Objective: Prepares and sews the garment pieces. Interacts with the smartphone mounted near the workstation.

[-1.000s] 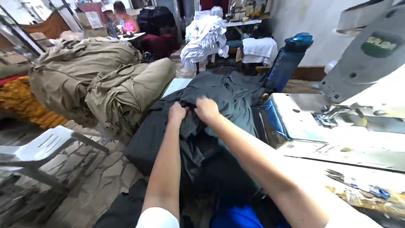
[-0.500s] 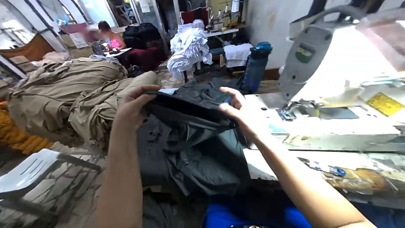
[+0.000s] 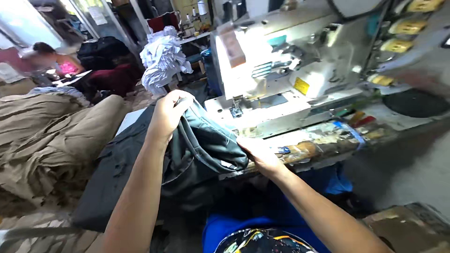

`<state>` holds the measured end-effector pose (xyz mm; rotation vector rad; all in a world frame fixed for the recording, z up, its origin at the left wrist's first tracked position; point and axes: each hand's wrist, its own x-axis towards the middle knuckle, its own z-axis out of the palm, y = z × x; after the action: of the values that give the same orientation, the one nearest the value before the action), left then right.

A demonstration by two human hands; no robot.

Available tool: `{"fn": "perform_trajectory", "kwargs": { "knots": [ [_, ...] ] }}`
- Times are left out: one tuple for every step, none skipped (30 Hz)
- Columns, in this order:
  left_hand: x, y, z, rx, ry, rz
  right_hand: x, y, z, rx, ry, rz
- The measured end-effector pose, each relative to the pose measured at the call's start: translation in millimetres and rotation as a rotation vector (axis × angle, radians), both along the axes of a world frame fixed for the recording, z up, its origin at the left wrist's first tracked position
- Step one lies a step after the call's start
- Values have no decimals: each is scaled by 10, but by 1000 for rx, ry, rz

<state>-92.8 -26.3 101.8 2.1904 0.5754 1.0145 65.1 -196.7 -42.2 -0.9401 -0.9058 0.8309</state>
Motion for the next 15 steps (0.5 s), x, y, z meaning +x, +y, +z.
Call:
{"fn": "perform_trajectory", "kwargs": {
  "knots": [
    [86, -19, -20, -25, 18, -4, 53, -28, -34, -4, 24, 3],
    [161, -34, -40, -46, 33, -11, 100, -52, -57, -8, 34, 5],
    [217, -44, -56, -55, 54, -24, 139, -66, -76, -13, 41, -3],
    [259, -52, -67, -49, 81, -39, 174, -77, -88, -20, 32, -9],
    [296, -59, -75, -36, 108, -48, 206, -82, -92, -32, -10, -13],
    [327, -61, -88, -17, 132, -57, 227, -83, -90, -55, -89, -23],
    [362, -63, -104, -9, 153, -60, 245, -86, -92, -99, -185, -28],
    [404, -66, -127, -7, 171, -59, 246, -88, -99, -150, -279, -41],
    [448, -64, -157, 4, 189, -57, 223, -95, -104, -193, -352, -65],
    [490, -58, -189, 29, 215, -55, 187, -110, -108, -222, -387, -89],
    [527, -39, -234, 80, 248, -50, 151, -136, -124, -237, -393, -101],
    [559, -23, -285, 148, 285, -41, 123, -174, -154, -239, -371, -95],
    [585, -10, -340, 231, 319, -34, 108, -220, -198, -218, -336, -79],
    [611, -6, -399, 296, 350, -25, 97, -262, -262, -178, -303, -69],
    [638, -10, -458, 338, 381, -20, 90, -292, -342, -124, -272, -66]
  ]
}}
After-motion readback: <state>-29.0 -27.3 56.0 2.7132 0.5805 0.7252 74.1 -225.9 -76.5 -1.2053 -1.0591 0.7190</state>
